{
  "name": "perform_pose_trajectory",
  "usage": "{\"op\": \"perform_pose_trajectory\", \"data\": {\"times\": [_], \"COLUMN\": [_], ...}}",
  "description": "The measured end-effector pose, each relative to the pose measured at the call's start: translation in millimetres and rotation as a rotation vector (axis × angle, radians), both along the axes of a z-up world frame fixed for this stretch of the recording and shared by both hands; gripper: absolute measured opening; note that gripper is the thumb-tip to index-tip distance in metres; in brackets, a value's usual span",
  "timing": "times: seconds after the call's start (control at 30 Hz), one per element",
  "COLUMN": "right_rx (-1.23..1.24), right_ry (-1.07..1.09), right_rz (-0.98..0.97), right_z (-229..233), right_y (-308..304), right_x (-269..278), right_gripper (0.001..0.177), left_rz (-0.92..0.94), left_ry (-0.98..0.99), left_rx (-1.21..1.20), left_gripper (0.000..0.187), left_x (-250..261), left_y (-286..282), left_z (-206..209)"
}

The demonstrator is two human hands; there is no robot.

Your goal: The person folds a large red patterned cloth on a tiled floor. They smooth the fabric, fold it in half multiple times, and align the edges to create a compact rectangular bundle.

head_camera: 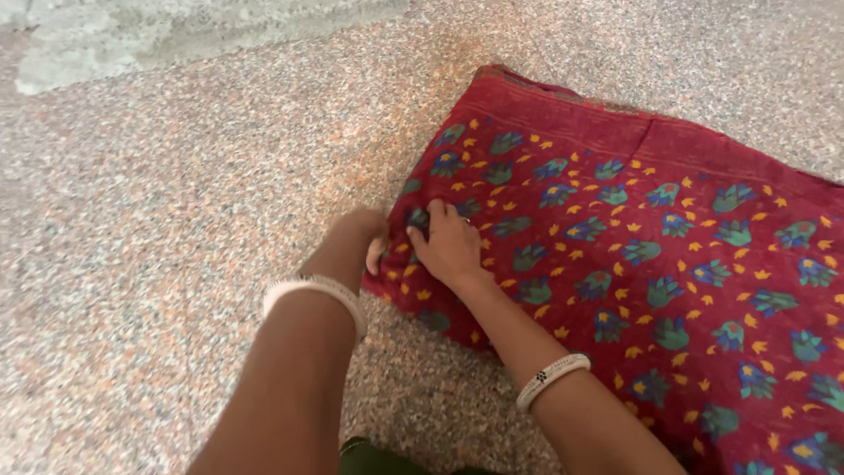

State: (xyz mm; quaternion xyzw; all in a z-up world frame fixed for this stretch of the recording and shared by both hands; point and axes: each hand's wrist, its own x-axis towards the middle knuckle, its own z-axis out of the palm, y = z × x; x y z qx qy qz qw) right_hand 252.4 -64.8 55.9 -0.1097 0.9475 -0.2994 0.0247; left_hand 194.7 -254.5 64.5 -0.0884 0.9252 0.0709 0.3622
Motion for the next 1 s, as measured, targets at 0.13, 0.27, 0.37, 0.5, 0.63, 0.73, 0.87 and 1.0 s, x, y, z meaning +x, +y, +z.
{"op": "perform_pose_trajectory", "data": {"times": [0.13, 0.27, 0.37, 0.5, 0.63, 0.73, 0.87, 1.0], "right_rx": [-0.038, -0.008, 0.122, 0.191, 0.130, 0.066, -0.090, -0.245], "right_ry": [0.250, 0.244, 0.242, 0.243, 0.143, -0.003, -0.191, -0.264], "right_rz": [0.067, 0.191, 0.371, 0.364, 0.395, 0.367, 0.397, 0.543], "right_z": [7.8, 13.8, 8.2, 4.1, 4.2, 11.1, 23.4, 27.8], "right_y": [9.5, 22.6, 18.6, 5.0, 6.0, 11.5, 21.4, 27.6], "right_x": [21.5, 41.8, 58.4, 56.4, 50.6, 42.3, 39.1, 33.6], "right_gripper": [0.045, 0.044, 0.058, 0.048, 0.043, 0.044, 0.042, 0.037], "left_rz": [-0.049, -0.071, -0.168, -0.183, -0.076, -0.237, -0.352, -0.214], "left_ry": [0.152, 0.282, 0.023, 0.049, 0.297, 0.247, 0.272, 0.145], "left_rx": [-0.044, -0.140, -0.263, -0.247, -0.154, -0.200, -0.290, -0.380], "left_gripper": [0.054, 0.050, 0.063, 0.057, 0.039, 0.049, 0.026, 0.027], "left_x": [4.2, 24.5, 42.6, 71.8, 84.7, 65.8, 46.2, 44.2], "left_y": [-4.2, 8.2, 13.2, 13.5, 4.0, -11.2, -24.7, -2.2], "left_z": [18.4, 42.6, 53.9, 44.3, 20.4, 24.1, 48.0, 56.6]}}
